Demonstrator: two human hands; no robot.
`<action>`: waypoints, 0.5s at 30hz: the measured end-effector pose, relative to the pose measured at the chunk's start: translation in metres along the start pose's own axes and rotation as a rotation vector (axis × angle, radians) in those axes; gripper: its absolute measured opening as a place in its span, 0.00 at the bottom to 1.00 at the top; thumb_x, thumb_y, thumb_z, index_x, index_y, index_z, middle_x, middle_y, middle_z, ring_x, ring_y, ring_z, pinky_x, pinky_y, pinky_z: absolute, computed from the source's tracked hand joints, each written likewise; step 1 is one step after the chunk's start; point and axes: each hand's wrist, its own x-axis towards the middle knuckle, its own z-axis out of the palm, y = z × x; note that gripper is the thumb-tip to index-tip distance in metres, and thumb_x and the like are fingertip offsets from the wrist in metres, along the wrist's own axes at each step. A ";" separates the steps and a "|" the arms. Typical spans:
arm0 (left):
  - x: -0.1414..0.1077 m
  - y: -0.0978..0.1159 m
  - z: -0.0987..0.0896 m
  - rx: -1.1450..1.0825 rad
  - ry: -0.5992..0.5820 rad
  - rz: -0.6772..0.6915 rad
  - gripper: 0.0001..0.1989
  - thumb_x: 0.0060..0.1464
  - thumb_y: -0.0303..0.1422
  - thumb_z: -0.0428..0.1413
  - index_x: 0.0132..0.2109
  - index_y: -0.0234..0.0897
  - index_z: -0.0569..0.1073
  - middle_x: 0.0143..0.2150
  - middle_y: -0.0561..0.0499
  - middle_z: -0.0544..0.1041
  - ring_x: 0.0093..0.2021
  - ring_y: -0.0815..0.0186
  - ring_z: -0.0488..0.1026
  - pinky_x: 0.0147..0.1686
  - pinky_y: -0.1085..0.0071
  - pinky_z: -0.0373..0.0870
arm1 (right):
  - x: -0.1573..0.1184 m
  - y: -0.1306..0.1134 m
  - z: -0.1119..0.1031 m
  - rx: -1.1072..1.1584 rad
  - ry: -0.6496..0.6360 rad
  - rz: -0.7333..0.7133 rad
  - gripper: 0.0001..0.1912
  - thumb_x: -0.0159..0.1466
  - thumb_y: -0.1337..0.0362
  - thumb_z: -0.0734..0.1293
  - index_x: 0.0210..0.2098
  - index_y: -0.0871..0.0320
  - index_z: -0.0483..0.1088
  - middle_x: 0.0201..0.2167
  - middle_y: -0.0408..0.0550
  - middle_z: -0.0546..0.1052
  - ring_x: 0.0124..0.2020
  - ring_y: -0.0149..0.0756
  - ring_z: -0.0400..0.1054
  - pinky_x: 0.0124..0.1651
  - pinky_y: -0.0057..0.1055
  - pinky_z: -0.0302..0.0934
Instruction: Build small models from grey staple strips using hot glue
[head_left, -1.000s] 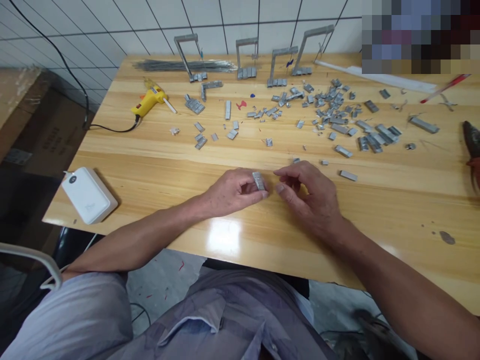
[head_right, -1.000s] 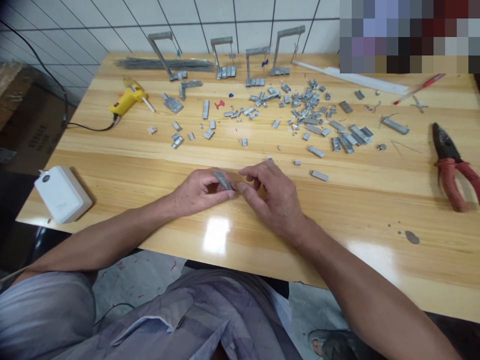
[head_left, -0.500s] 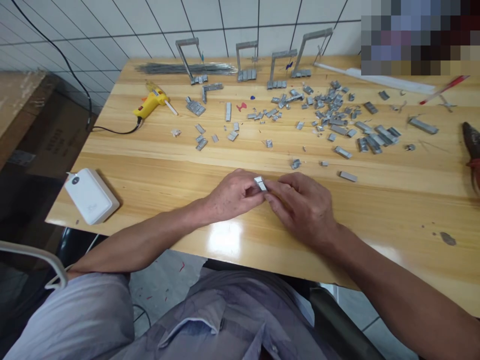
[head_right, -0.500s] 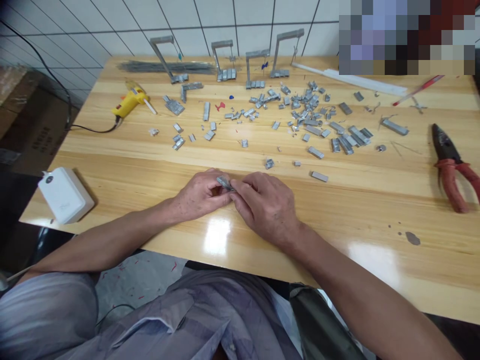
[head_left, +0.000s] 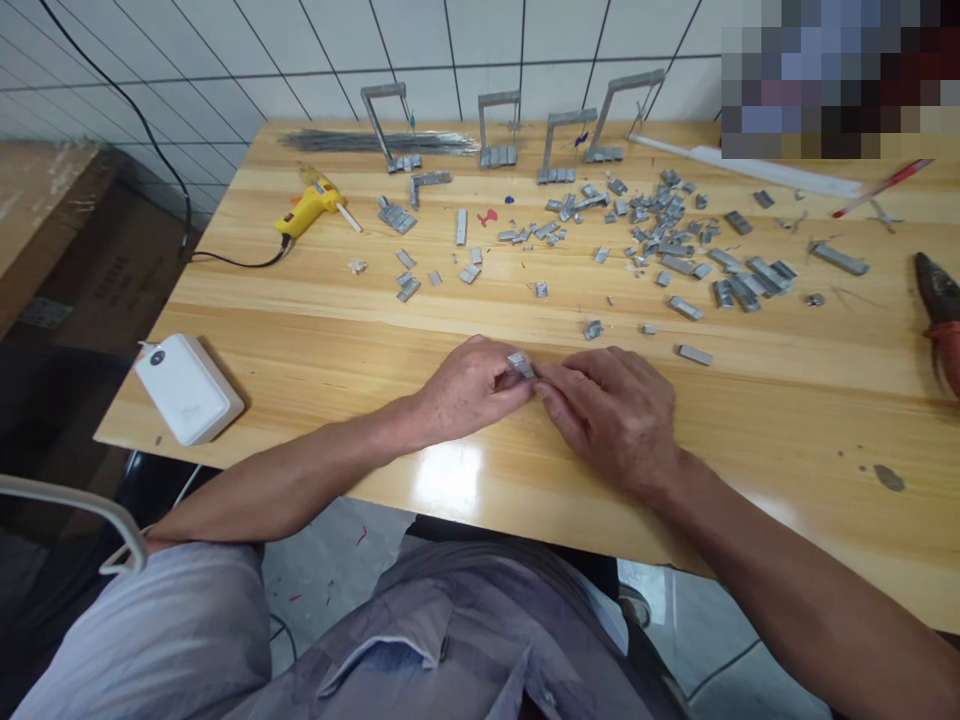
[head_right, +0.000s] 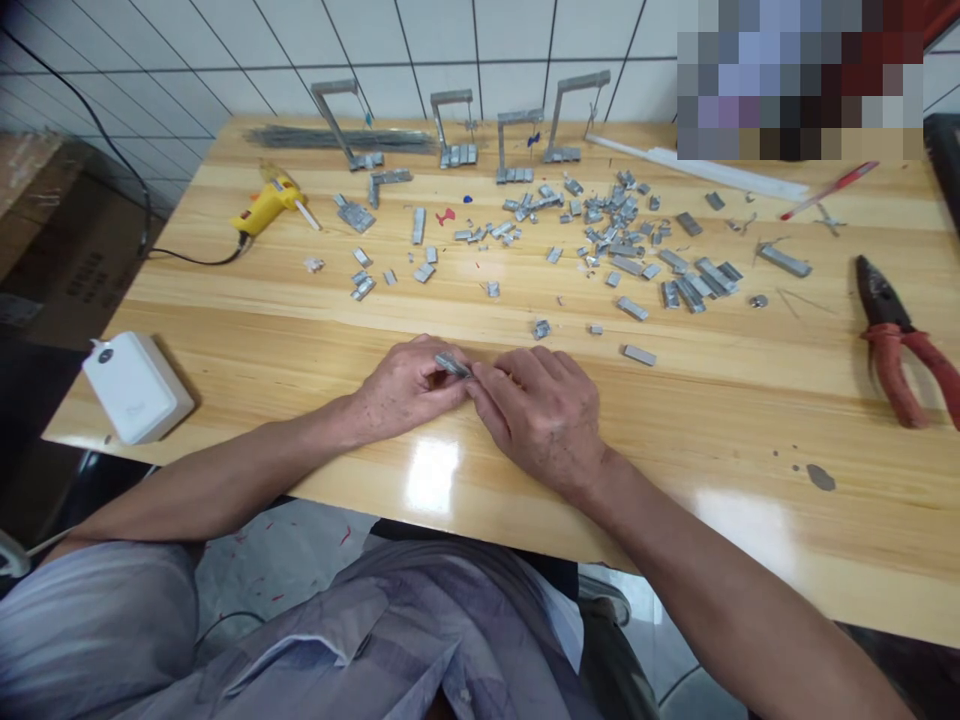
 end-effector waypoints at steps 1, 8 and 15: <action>0.000 0.001 0.000 -0.010 0.007 -0.007 0.19 0.63 0.36 0.58 0.24 0.37 0.67 0.21 0.56 0.67 0.24 0.70 0.64 0.30 0.71 0.62 | 0.000 0.000 0.000 0.018 0.012 0.029 0.08 0.72 0.61 0.68 0.49 0.51 0.77 0.36 0.49 0.82 0.36 0.41 0.73 0.39 0.39 0.63; -0.004 0.004 -0.002 -0.333 0.029 -0.324 0.12 0.62 0.41 0.63 0.38 0.36 0.82 0.30 0.51 0.79 0.29 0.69 0.71 0.29 0.73 0.67 | 0.001 -0.002 0.004 0.101 0.059 0.052 0.13 0.70 0.56 0.69 0.51 0.54 0.69 0.38 0.50 0.82 0.36 0.43 0.76 0.39 0.39 0.66; -0.004 0.007 -0.001 -0.537 0.026 -0.403 0.15 0.59 0.45 0.66 0.38 0.35 0.84 0.33 0.48 0.82 0.35 0.65 0.77 0.33 0.71 0.73 | -0.002 -0.003 0.013 0.066 0.052 0.085 0.04 0.70 0.61 0.69 0.43 0.53 0.71 0.32 0.47 0.81 0.33 0.41 0.75 0.36 0.37 0.65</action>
